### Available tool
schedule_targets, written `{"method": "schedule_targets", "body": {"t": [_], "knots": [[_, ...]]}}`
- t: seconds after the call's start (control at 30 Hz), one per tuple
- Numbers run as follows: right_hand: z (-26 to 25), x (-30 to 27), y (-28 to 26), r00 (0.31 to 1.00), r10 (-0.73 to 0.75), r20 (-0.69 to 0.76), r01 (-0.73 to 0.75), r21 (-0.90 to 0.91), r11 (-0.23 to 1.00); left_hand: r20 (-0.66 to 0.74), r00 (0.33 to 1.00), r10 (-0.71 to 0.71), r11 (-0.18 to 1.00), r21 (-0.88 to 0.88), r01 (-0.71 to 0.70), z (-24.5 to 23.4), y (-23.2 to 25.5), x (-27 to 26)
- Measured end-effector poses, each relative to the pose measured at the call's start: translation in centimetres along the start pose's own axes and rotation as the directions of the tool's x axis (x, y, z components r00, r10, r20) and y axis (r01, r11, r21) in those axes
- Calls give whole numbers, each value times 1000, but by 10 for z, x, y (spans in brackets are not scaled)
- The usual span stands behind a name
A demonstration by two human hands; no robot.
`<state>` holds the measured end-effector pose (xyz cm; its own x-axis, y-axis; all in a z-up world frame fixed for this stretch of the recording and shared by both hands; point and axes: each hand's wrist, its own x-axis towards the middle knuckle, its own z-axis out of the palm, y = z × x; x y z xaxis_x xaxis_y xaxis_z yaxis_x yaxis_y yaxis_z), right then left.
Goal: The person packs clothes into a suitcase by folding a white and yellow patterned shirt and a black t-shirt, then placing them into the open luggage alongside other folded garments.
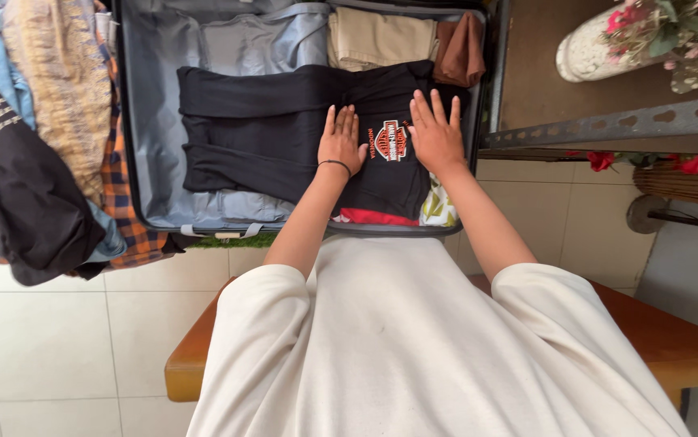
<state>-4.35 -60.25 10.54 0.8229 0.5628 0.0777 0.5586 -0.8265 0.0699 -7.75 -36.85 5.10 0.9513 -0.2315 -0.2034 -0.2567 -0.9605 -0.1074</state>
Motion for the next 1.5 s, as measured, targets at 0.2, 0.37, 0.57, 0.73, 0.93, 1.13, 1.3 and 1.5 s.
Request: {"method": "schedule_targets", "body": {"t": [0.2,0.37,0.57,0.73,0.93,1.13,1.3,1.5], "knots": [[1,1,-18,994,110,22,-112,122,986,-259,966,1,959,-273,-74,-18,-7,-34],[-12,-3,-62,993,89,-79,-70,220,973,-523,817,-242,801,-584,-136,-36,-41,-96],[-46,15,-165,983,-40,-179,95,310,946,-450,586,-674,608,-788,95,5,-123,-143],[-68,52,-257,953,-114,-280,232,437,869,-123,467,-875,292,-905,309,76,-211,-160],[-43,92,-356,968,-227,-105,249,490,835,310,581,-752,-30,-897,440,169,-306,-142],[-6,118,-439,989,-143,30,106,525,845,468,665,-582,-196,-875,443,189,-336,-100],[20,134,-480,986,-17,168,-28,264,964,422,716,-556,26,-852,522,188,-357,-63],[46,135,-498,987,111,115,-131,181,975,319,771,-551,147,-873,466,174,-384,-29]]}}
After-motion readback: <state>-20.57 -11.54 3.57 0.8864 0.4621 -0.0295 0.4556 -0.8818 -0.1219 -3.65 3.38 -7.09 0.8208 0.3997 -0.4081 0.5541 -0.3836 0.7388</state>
